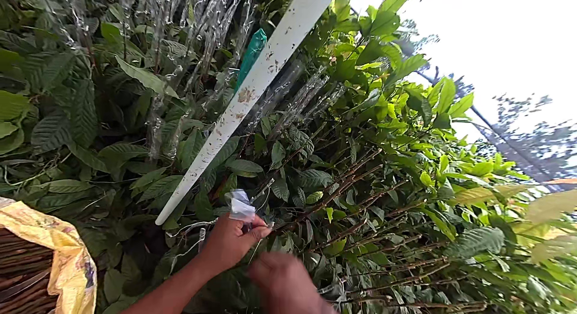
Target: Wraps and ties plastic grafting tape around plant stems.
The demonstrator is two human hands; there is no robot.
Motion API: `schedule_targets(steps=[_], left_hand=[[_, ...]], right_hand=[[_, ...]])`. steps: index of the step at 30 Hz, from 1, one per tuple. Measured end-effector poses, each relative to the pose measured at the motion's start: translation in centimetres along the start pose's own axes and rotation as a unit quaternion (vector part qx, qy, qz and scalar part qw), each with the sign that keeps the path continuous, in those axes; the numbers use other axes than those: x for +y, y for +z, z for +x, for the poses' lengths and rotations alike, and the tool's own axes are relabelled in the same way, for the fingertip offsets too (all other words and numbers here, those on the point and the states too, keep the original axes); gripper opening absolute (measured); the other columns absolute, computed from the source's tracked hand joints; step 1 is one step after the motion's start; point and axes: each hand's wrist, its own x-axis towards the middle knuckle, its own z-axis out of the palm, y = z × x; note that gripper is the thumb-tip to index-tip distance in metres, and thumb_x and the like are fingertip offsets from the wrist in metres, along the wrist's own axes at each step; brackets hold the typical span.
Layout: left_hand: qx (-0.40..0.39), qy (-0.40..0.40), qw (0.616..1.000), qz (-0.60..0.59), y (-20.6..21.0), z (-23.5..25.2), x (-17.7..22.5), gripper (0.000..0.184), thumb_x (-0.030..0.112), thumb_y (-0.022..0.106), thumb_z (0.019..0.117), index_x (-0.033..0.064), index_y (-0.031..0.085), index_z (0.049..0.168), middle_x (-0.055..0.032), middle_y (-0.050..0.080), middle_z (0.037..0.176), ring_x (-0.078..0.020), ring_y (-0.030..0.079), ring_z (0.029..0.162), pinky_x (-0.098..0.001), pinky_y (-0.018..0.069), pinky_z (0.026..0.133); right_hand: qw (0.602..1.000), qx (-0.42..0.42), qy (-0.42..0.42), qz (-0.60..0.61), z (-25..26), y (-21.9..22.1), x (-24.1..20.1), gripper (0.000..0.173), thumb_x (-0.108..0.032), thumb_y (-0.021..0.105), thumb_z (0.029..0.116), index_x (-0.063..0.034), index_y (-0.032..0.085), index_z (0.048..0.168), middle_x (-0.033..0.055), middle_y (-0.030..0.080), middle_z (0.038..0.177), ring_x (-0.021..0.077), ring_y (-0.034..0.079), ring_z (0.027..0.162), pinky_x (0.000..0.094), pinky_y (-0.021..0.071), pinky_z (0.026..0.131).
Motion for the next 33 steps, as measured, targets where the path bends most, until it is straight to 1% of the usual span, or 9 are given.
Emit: schedule_targets(steps=[4, 7, 10, 13, 16, 20, 26, 29, 33], left_hand=[[-0.045, 0.024, 0.997, 0.058, 0.7, -0.2, -0.2, 0.021, 0.028, 0.066, 0.0969, 0.0089, 0.076, 0.096, 0.0029, 0.070, 0.081, 0.0018, 0.057, 0.065, -0.0173, 0.0492, 0.062], [-0.057, 0.063, 0.996, 0.032, 1.0, -0.6, -1.1, 0.020, 0.022, 0.069, 0.0923, 0.0034, 0.074, 0.098, -0.0008, 0.068, 0.077, -0.0002, 0.057, 0.063, -0.0187, 0.0495, 0.060], [-0.052, 0.055, 0.996, -0.056, 0.8, -0.8, -1.6, 0.038, 0.018, 0.071, 0.0946, 0.0037, 0.065, 0.130, 0.0027, 0.068, 0.091, 0.0013, 0.057, 0.069, -0.0151, 0.0501, 0.062], [-0.005, 0.101, 0.993, -0.062, 0.8, -0.9, -2.1, 0.017, 0.018, 0.072, 0.0952, 0.0044, 0.075, 0.106, 0.0020, 0.074, 0.096, 0.0020, 0.066, 0.083, -0.0166, 0.0569, 0.077], [0.024, 0.117, 0.992, -0.047, 1.0, -1.0, -2.1, 0.014, 0.016, 0.069, 0.0965, 0.0042, 0.074, 0.101, 0.0013, 0.073, 0.094, 0.0020, 0.065, 0.081, -0.0160, 0.0560, 0.074], [-0.005, 0.042, 0.996, -0.076, 1.2, -0.9, -1.1, 0.013, 0.019, 0.068, 0.0979, 0.0071, 0.072, 0.101, 0.0075, 0.068, 0.087, 0.0049, 0.058, 0.071, -0.0127, 0.0503, 0.064], [-0.023, -0.011, 0.993, -0.111, 0.3, -1.0, -0.6, 0.011, 0.016, 0.071, 0.0955, 0.0078, 0.072, 0.102, 0.0070, 0.071, 0.088, 0.0022, 0.061, 0.064, -0.0143, 0.0521, 0.056], [0.021, 0.038, 0.995, -0.094, 0.4, -0.9, -0.8, 0.014, 0.009, 0.067, 0.0966, 0.0027, 0.069, 0.109, 0.0030, 0.071, 0.092, -0.0011, 0.065, 0.068, -0.0173, 0.0577, 0.060], [0.049, 0.025, 0.997, -0.048, 0.3, -0.2, -0.2, 0.014, 0.007, 0.066, 0.0955, 0.0003, 0.069, 0.108, -0.0003, 0.071, 0.092, -0.0030, 0.067, 0.068, -0.0193, 0.0591, 0.061]], right_hand=[[0.995, -0.093, -0.029, -0.037, 0.2, -1.5, -4.8, 0.004, -0.004, 0.067, 0.0902, -0.0041, 0.071, 0.091, 0.0121, 0.069, 0.086, 0.0284, 0.071, 0.073, 0.0447, 0.0589, 0.057], [0.995, 0.088, 0.033, -0.042, 2.5, -4.4, 0.6, 0.012, -0.015, 0.065, 0.0962, -0.0123, 0.077, 0.095, 0.0055, 0.070, 0.089, 0.0217, 0.070, 0.084, 0.0393, 0.0604, 0.070], [0.944, 0.091, 0.225, 0.224, 2.4, -3.8, 4.6, 0.015, -0.025, 0.071, 0.0956, -0.0126, 0.079, 0.094, -0.0015, 0.065, 0.091, 0.0050, 0.060, 0.082, 0.0225, 0.0518, 0.074], [0.829, 0.029, 0.281, 0.482, 1.2, -1.4, 4.5, 0.015, -0.020, 0.067, 0.0968, -0.0066, 0.073, 0.094, -0.0012, 0.065, 0.090, 0.0058, 0.062, 0.075, 0.0232, 0.0545, 0.069], [0.870, 0.056, 0.222, 0.437, 0.2, 0.0, 3.4, 0.023, -0.022, 0.072, 0.0938, -0.0042, 0.070, 0.109, 0.0021, 0.064, 0.102, 0.0079, 0.065, 0.089, 0.0244, 0.0581, 0.078], [0.891, 0.225, 0.262, 0.297, 1.3, 1.2, 2.7, 0.010, -0.015, 0.069, 0.0933, -0.0060, 0.071, 0.097, 0.0025, 0.065, 0.089, 0.0078, 0.063, 0.076, 0.0224, 0.0546, 0.067], [0.962, 0.250, 0.045, -0.104, 0.7, 1.5, 3.6, 0.016, -0.019, 0.061, 0.0983, -0.0150, 0.075, 0.094, 0.0010, 0.071, 0.088, 0.0165, 0.069, 0.082, 0.0337, 0.0556, 0.072], [0.976, 0.180, 0.117, -0.033, -0.3, 0.8, 3.9, 0.018, -0.017, 0.058, 0.0931, -0.0103, 0.072, 0.084, 0.0023, 0.065, 0.079, 0.0159, 0.065, 0.069, 0.0347, 0.0563, 0.059], [0.951, 0.025, 0.018, 0.307, -1.6, 0.1, -1.1, 0.014, -0.006, 0.064, 0.0959, 0.0015, 0.073, 0.088, 0.0121, 0.068, 0.087, 0.0176, 0.066, 0.081, 0.0307, 0.0568, 0.071]])
